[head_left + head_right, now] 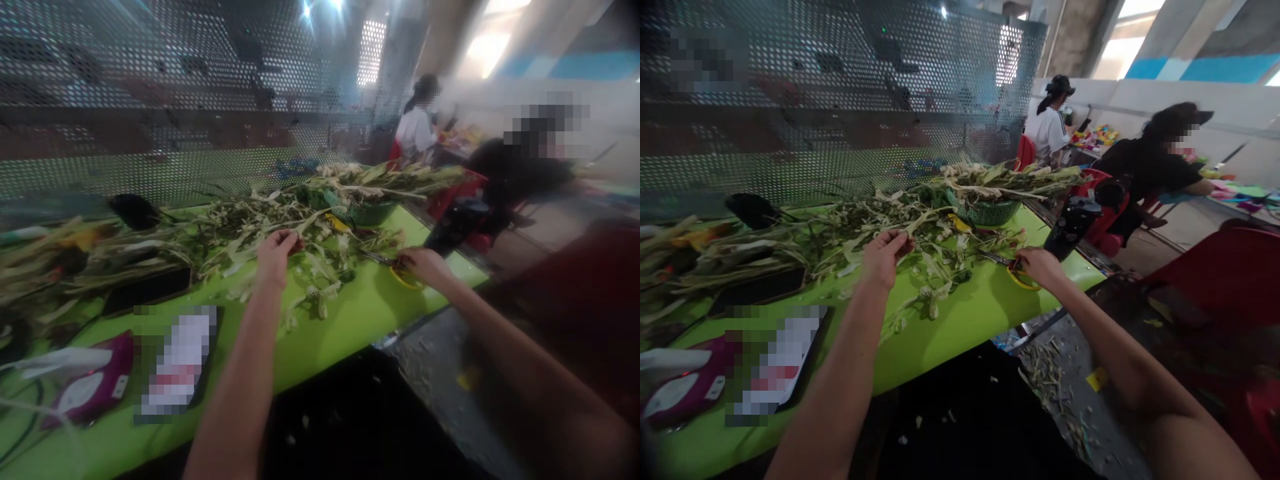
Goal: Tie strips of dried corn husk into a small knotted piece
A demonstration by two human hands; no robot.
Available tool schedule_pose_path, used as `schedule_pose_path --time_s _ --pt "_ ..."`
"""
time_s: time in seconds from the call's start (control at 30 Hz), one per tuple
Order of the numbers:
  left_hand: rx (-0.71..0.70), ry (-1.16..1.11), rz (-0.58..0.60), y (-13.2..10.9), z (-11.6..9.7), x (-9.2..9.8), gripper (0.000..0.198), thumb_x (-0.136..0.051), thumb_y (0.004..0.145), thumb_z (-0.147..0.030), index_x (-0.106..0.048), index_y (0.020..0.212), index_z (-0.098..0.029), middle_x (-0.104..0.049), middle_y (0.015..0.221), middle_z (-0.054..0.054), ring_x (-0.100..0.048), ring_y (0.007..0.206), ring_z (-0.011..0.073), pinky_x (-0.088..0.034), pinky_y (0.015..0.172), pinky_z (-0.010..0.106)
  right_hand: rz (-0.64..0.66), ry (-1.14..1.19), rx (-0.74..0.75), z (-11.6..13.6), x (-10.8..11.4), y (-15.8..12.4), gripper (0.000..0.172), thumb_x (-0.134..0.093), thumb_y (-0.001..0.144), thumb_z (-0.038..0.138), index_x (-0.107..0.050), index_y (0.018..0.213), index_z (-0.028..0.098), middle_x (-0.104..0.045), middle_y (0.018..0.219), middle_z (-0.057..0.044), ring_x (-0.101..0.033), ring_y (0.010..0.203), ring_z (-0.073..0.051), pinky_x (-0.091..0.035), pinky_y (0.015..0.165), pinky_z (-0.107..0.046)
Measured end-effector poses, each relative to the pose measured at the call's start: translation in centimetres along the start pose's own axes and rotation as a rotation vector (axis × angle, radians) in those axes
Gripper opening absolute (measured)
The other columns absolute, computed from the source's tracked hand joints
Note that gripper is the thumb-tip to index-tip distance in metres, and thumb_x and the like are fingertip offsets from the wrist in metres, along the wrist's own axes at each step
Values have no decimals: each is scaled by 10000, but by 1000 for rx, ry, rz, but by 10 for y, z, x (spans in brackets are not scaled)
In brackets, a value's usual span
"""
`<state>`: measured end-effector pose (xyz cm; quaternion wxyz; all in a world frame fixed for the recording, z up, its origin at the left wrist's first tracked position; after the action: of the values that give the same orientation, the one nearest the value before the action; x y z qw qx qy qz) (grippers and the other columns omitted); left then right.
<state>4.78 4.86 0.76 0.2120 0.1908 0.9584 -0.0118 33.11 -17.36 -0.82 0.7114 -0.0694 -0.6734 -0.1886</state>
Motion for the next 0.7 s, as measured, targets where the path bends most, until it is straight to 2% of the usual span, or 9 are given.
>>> schedule_pose_path --time_s 0.2,0.33,0.47,0.57,0.7 --pt "13 14 -1 -1 1 -2 323 -815 547 -305 -636 763 -146 -669 654 -7 -613 593 100 -510 662 240 -76 54 -62 -8 -8 29 243 -551 869 260 -712 1046 215 -707 1023 -75 -639 891 -209 -440 731 -273" --pt "34 20 -14 -1 2 -1 334 -819 546 -304 -633 772 -145 -675 651 -4 -609 580 97 -507 660 238 -87 96 -126 -9 -12 42 332 -544 887 312 -670 1186 242 -698 1080 -69 -641 853 -200 -445 698 -271" --pt "26 -1 -12 2 2 3 356 -830 540 -319 -626 776 -149 -667 652 -13 -614 588 100 -516 679 252 -93 51 -105 -8 -2 21 367 -511 902 334 -637 1234 244 -692 1115 -76 -647 899 -207 -454 742 -275" --pt "7 -14 -6 3 3 4 352 -836 534 -319 -636 769 -149 -656 652 -19 -610 601 97 -515 690 248 11 -57 -48 -8 6 -6 359 -566 853 360 -671 1173 237 -700 1099 -87 -648 900 -233 -447 706 -281" --pt "1 -10 5 2 3 3 348 -840 528 -327 -644 754 -148 -660 654 -15 -588 578 89 -508 668 242 94 -28 0 0 7 -22 483 -615 795 350 -612 1265 236 -706 1117 -86 -656 886 -230 -450 698 -274"
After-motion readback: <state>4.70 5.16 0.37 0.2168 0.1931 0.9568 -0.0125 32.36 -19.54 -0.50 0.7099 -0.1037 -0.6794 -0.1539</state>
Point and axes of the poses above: each hand's wrist, its own y-axis towards the middle knuckle, its own x-axis out of the back of the hand, z = x × y, the point moved 2 cm from there along y, towards the middle knuckle
